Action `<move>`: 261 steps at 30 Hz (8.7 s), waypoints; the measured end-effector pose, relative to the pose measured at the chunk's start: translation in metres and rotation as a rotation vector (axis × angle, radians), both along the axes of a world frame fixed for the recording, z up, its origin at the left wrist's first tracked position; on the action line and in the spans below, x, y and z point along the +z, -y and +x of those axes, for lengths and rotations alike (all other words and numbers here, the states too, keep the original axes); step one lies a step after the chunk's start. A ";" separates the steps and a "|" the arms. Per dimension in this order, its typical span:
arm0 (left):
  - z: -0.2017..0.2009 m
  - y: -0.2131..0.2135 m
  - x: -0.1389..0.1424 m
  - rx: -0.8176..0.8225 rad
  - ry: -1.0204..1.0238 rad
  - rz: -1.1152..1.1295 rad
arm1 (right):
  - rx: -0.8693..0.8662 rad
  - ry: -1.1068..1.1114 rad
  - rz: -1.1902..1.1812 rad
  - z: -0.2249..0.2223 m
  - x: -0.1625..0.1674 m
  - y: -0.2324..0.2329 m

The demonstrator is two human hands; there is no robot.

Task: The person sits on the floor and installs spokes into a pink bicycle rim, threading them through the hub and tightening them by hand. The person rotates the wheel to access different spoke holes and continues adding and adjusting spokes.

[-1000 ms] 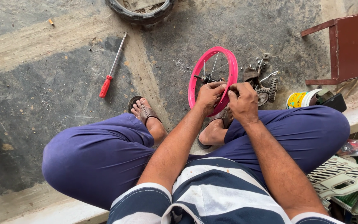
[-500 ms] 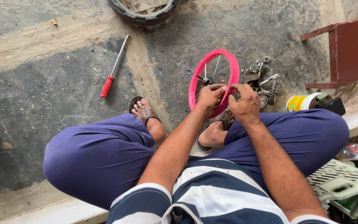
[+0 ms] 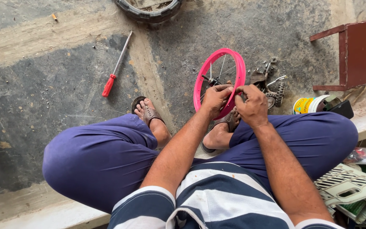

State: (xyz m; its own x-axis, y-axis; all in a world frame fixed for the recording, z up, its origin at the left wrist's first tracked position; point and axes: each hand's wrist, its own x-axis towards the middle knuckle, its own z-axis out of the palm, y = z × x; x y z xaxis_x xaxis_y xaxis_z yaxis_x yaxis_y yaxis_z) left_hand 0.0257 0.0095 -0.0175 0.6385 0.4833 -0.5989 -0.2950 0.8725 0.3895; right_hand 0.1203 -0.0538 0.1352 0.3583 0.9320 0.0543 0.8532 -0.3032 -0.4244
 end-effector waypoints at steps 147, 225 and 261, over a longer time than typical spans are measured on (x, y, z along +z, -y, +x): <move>-0.030 0.003 -0.036 -0.524 0.128 0.177 | -0.397 -1.093 0.008 0.043 -0.048 -0.013; 0.003 -0.007 -0.003 -0.117 0.288 -0.152 | -0.055 -0.130 0.145 -0.015 -0.008 0.014; 0.011 -0.012 -0.006 -0.100 0.191 -0.150 | 0.088 0.086 0.154 -0.015 0.002 0.003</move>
State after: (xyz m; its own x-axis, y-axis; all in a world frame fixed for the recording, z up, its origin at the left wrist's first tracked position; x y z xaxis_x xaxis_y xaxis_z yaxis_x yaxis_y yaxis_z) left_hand 0.0364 0.0216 -0.0230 0.7872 0.3269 -0.5229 -0.2599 0.9448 0.1993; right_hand 0.1055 -0.0566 0.1373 0.2636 0.9378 0.2259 0.9085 -0.1626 -0.3848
